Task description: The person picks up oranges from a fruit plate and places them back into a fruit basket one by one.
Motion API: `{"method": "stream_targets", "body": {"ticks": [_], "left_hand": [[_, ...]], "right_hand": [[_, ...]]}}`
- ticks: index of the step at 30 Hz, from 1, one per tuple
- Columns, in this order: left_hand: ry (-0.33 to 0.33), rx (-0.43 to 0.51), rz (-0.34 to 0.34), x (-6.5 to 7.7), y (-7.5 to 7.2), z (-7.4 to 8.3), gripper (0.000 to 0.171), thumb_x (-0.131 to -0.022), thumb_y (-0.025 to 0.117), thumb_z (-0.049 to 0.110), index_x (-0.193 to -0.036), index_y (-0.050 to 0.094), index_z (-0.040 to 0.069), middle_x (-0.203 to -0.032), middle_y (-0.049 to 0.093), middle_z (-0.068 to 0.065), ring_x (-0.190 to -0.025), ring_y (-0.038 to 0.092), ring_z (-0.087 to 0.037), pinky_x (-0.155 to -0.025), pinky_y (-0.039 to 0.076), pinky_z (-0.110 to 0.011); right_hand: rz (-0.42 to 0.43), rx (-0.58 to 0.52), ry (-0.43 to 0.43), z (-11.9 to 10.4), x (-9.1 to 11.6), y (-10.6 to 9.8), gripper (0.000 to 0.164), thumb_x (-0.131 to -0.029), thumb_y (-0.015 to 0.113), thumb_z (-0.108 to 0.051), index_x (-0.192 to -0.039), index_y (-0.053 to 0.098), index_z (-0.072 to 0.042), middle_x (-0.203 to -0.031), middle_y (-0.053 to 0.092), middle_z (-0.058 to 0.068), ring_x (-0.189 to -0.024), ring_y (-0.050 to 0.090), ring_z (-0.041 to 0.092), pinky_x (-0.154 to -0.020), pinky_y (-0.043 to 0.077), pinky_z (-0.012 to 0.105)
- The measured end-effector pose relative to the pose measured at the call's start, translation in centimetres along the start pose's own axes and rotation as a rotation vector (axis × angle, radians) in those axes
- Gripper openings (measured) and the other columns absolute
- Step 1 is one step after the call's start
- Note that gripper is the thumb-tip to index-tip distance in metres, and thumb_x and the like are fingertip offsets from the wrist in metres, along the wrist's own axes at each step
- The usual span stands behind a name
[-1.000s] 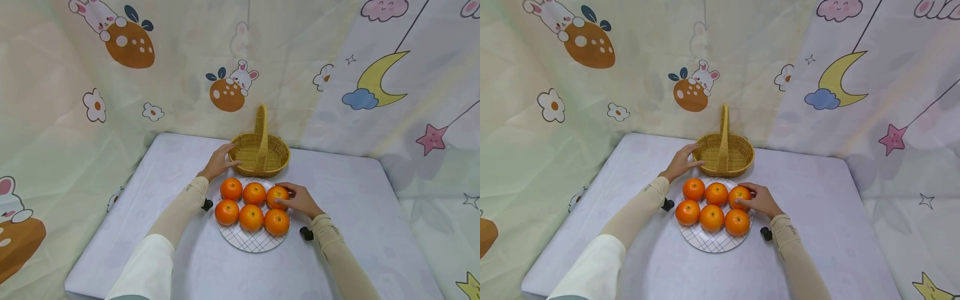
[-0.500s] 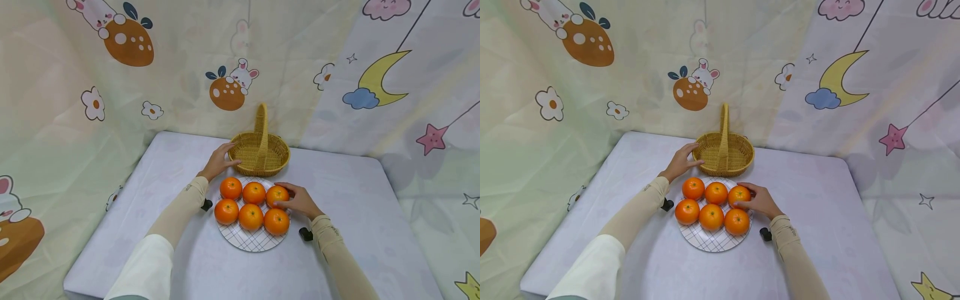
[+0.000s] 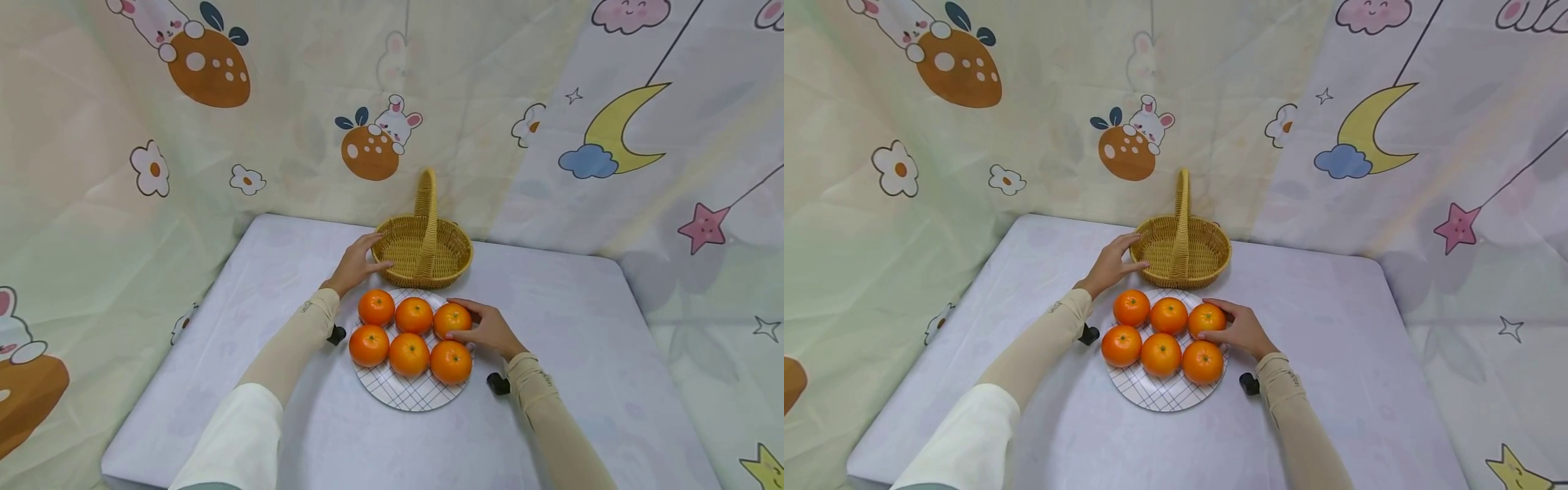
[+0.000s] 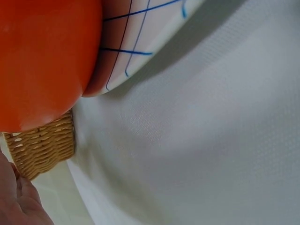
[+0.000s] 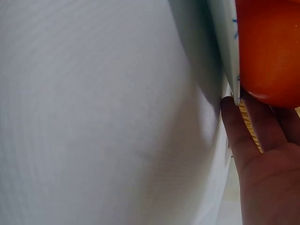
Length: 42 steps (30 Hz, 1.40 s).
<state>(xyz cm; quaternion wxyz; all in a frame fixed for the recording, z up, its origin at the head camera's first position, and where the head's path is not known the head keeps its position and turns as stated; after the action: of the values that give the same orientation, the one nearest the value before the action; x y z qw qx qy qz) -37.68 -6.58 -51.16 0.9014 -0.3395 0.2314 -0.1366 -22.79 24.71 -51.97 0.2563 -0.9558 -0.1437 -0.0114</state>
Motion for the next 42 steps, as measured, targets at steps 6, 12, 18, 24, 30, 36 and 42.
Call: {"method": "stream_targets", "body": {"ticks": [6,12,18,24,30,36,42], "left_hand": [[-0.011,0.011,-0.016,0.1,0.0,0.1,0.079,-0.083,0.077,0.041,-0.143,0.045,-0.001,-0.148,0.041,-0.012,-0.137,0.038,-0.028,-0.112,0.033,-0.042],[-0.016,0.003,-0.011,0.2,0.0,-0.1,0.079,-0.083,0.077,0.042,-0.143,0.046,-0.001,-0.148,0.042,-0.011,-0.137,0.039,-0.027,-0.112,0.034,-0.042],[-0.016,-0.001,-0.033,0.2,0.1,0.0,0.080,-0.083,0.077,0.040,-0.143,0.044,-0.002,-0.149,0.040,-0.012,-0.137,0.038,-0.028,-0.112,0.034,-0.043],[-0.013,-0.018,-0.041,0.1,-0.2,0.0,0.079,-0.084,0.076,0.041,-0.143,0.045,-0.001,-0.149,0.041,-0.011,-0.137,0.038,-0.028,-0.112,0.033,-0.043],[-0.009,-0.007,-0.042,0.2,-0.4,-0.2,0.079,-0.084,0.077,0.039,-0.142,0.045,-0.002,-0.149,0.041,-0.012,-0.138,0.037,-0.027,-0.113,0.032,-0.042],[-0.013,0.001,-0.048,0.0,-0.6,-0.1,0.078,-0.084,0.076,0.039,-0.142,0.045,-0.002,-0.149,0.041,-0.012,-0.138,0.037,-0.028,-0.113,0.032,-0.042],[-0.013,-0.005,-0.055,-0.2,-0.3,-0.4,0.077,-0.085,0.076,0.039,-0.142,0.045,-0.002,-0.149,0.041,-0.012,-0.137,0.038,-0.027,-0.112,0.033,-0.042]], "right_hand": [[0.005,0.035,-0.020,-1.0,0.5,-0.3,0.069,-0.079,0.083,-0.030,-0.138,0.056,-0.009,-0.137,0.055,0.010,-0.116,0.055,0.028,-0.101,0.045,0.047],[0.050,-0.003,-0.023,1.0,0.2,-0.9,0.074,-0.073,0.085,-0.043,-0.137,0.058,-0.016,-0.135,0.057,0.001,-0.115,0.056,0.023,-0.102,0.044,0.046],[0.091,0.010,-0.019,1.8,1.3,-2.0,0.077,-0.073,0.085,-0.044,-0.138,0.057,-0.014,-0.136,0.056,0.002,-0.114,0.056,0.024,-0.100,0.045,0.046],[0.133,0.024,-0.010,2.8,2.5,-3.0,0.074,-0.076,0.083,-0.043,-0.139,0.056,-0.015,-0.138,0.055,0.005,-0.120,0.053,0.025,-0.102,0.045,0.040],[0.149,0.018,-0.045,2.7,2.1,-3.6,0.073,-0.077,0.083,-0.039,-0.139,0.056,-0.013,-0.139,0.054,0.006,-0.121,0.052,0.025,-0.095,0.043,0.016],[0.158,0.014,-0.058,1.2,0.2,-4.4,0.073,-0.079,0.082,-0.039,-0.140,0.054,-0.012,-0.139,0.054,0.007,-0.119,0.053,0.025,-0.094,0.044,0.015],[0.204,-0.030,-0.073,-0.8,-2.4,-5.6,0.070,-0.078,0.082,-0.038,-0.140,0.055,-0.016,-0.137,0.055,0.007,-0.117,0.055,0.024,-0.096,0.048,0.024]]}}
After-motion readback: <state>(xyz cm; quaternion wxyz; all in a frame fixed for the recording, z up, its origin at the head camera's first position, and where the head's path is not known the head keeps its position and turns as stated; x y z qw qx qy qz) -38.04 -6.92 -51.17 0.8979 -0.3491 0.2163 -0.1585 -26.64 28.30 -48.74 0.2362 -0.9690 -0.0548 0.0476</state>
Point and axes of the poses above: each hand's wrist, its own x-axis away from the middle knuckle, its own y-axis out of the palm, z = x × y, the point moved 1 cm from there along -x, towards the middle knuckle
